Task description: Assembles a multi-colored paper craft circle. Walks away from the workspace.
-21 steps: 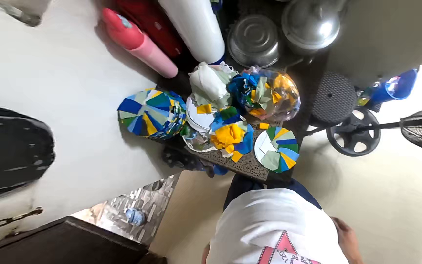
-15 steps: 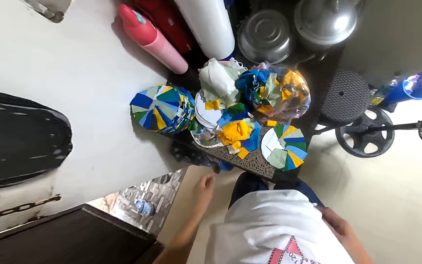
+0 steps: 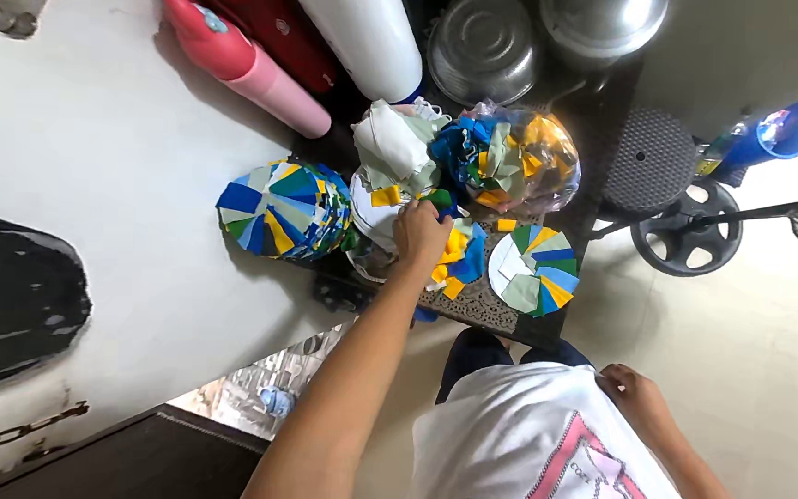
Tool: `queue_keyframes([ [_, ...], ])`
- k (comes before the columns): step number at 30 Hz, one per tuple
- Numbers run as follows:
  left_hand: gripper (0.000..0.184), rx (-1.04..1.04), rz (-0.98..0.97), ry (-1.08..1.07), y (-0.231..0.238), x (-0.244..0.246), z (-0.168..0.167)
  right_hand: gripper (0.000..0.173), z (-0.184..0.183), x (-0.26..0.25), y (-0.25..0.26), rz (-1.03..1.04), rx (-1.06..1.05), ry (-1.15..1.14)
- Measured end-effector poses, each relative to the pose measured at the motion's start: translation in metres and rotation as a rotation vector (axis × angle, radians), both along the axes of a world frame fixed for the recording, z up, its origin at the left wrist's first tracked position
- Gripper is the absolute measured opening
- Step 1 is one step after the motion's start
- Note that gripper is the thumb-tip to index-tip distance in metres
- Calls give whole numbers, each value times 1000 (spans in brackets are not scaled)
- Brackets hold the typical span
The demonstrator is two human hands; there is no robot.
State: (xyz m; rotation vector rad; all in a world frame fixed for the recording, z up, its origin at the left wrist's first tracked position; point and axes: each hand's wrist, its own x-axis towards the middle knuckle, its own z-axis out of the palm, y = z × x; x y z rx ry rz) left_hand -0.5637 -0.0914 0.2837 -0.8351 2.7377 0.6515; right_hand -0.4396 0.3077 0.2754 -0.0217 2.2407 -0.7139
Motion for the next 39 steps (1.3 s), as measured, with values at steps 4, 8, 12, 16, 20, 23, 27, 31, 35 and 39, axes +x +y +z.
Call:
queue_keyframes([
  [4, 26, 75, 60, -69, -10, -3, 5, 19, 0, 10, -7, -32, -60, -10],
  [8, 22, 255, 131, -13, -42, -3, 24, 28, 11, -12, -8, 60, -111, -197],
  [12, 20, 481, 240, -8, -59, -2, 54, 33, 22, -39, -20, 271, -42, -236],
  [16, 19, 654, 349, 5, -62, 3, 74, 33, 36, -63, -56, 343, 13, -130],
  [20, 13, 760, 343, 44, -50, 18, 90, 28, 48, -76, -111, 309, -308, 132],
  [23, 15, 852, 234, 73, -39, 34, 103, 33, 55, -90, -152, 166, -559, 178],
  [27, 20, 1024, 104, 146, -21, 56, 108, 46, 73, -112, -187, -129, -857, -108],
  [31, 22, 1120, 109, 219, -3, 72, 103, 26, 84, -123, -203, -260, -969, -472],
  [35, 22, 1052, 266, 306, 8, 84, 97, 12, 88, -125, -211, -278, -917, -349],
  [39, 17, 1034, 408, 366, 16, 92, 86, 8, 93, -125, -216, -223, -817, -166],
])
